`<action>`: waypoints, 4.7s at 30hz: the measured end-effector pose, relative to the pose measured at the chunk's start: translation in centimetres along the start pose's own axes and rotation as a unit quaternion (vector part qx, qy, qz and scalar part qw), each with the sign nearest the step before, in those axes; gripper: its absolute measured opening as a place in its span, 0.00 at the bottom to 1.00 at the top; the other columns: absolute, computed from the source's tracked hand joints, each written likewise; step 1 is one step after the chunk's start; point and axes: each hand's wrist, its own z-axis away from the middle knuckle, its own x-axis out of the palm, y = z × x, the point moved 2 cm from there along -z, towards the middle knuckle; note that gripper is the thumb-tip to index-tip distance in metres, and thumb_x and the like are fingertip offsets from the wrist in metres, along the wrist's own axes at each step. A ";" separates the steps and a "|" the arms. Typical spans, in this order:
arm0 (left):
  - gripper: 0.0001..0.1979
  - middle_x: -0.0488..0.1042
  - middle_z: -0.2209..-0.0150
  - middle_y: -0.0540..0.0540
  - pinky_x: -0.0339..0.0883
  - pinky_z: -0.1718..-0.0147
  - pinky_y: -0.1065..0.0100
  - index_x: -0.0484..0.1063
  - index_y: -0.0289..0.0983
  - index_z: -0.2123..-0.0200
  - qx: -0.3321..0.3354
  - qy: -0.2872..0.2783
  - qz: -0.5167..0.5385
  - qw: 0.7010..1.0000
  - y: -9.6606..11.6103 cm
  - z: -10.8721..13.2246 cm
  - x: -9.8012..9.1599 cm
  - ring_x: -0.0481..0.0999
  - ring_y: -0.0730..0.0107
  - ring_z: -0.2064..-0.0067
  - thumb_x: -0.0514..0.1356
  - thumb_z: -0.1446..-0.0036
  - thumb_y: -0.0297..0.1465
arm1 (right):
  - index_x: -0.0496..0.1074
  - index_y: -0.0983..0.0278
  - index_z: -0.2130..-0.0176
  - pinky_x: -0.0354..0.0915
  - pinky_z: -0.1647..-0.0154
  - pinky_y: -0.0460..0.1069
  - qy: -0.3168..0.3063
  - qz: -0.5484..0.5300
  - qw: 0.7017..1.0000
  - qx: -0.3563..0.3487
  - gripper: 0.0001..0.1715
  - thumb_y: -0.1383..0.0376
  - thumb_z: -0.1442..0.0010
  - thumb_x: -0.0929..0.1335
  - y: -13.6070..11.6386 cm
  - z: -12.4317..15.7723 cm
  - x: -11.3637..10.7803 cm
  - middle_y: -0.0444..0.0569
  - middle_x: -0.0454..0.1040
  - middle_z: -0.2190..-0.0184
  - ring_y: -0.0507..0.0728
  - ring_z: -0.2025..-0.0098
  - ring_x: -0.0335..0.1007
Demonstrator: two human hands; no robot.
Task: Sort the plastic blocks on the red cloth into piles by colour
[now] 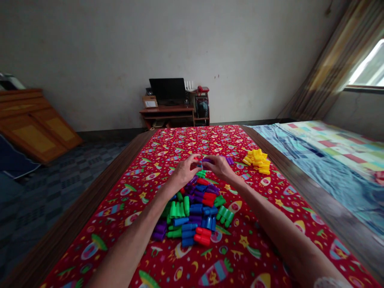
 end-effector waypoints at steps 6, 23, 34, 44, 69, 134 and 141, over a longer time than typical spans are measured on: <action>0.07 0.79 0.68 0.45 0.70 0.64 0.66 0.77 0.39 0.64 -0.034 -0.114 -0.121 0.986 -2.3 0.9 0.2 0.79 0.60 0.64 0.61 0.48 0.29 | 0.73 0.68 0.53 0.63 0.62 0.49 0.121 0.183 0.975 0.022 0.18 0.70 0.39 0.60 6.1 -0.3 -3.6 0.55 0.78 0.66 0.58 0.65 0.71; 0.27 0.78 0.61 0.46 0.74 0.59 0.65 0.69 0.39 0.47 -0.002 0.030 0.085 0.996 -0.9 -0.1 0.1 0.79 0.65 0.60 0.64 0.53 0.26 | 0.76 0.65 0.55 0.61 0.71 0.44 -0.070 -0.011 0.996 -0.045 0.16 0.61 0.38 0.65 -1.6 0.4 0.2 0.45 0.77 0.75 0.52 0.73 0.71; 0.11 0.79 0.56 0.44 0.66 0.48 0.64 0.78 0.40 0.58 0.088 -0.140 -0.063 0.984 0.4 1.7 3.0 0.76 0.61 0.52 0.61 0.44 0.33 | 0.75 0.64 0.62 0.57 0.69 0.46 0.096 0.290 0.950 0.058 0.14 0.68 0.37 0.61 5.4 0.1 -4.8 0.53 0.78 0.66 0.56 0.67 0.72; 0.16 0.78 0.53 0.44 0.66 0.50 0.64 0.78 0.42 0.58 0.024 -0.182 -0.169 0.968 -1.1 2.0 1.5 0.76 0.58 0.50 0.58 0.50 0.25 | 0.75 0.67 0.63 0.59 0.64 0.47 0.047 0.296 0.954 0.025 0.14 0.73 0.39 0.61 4.7 0.3 -4.6 0.55 0.77 0.66 0.56 0.63 0.71; 0.08 0.80 0.64 0.48 0.71 0.59 0.67 0.76 0.39 0.64 -0.025 -0.026 -0.016 0.999 -0.5 0.4 -0.4 0.79 0.65 0.62 0.61 0.50 0.29 | 0.74 0.67 0.50 0.65 0.55 0.50 0.058 0.241 0.967 0.056 0.19 0.72 0.42 0.65 4.9 0.6 -4.5 0.58 0.78 0.55 0.61 0.54 0.73; 0.11 0.77 0.75 0.48 0.60 0.73 0.71 0.77 0.39 0.74 -0.028 -0.271 -0.245 0.930 3.2 3.1 -1.7 0.74 0.67 0.72 0.56 0.46 0.32 | 0.76 0.67 0.60 0.62 0.58 0.49 0.123 0.282 0.950 0.055 0.14 0.64 0.37 0.62 4.0 0.9 -5.3 0.55 0.77 0.65 0.58 0.60 0.71; 0.11 0.77 0.73 0.49 0.63 0.72 0.71 0.69 0.37 0.60 -0.031 -0.042 -0.072 0.996 2.7 1.2 -2.5 0.76 0.68 0.71 0.54 0.41 0.38 | 0.76 0.67 0.64 0.56 0.72 0.43 -0.112 -0.029 0.991 -0.060 0.17 0.58 0.37 0.63 -3.3 0.9 -1.5 0.44 0.75 0.74 0.50 0.72 0.66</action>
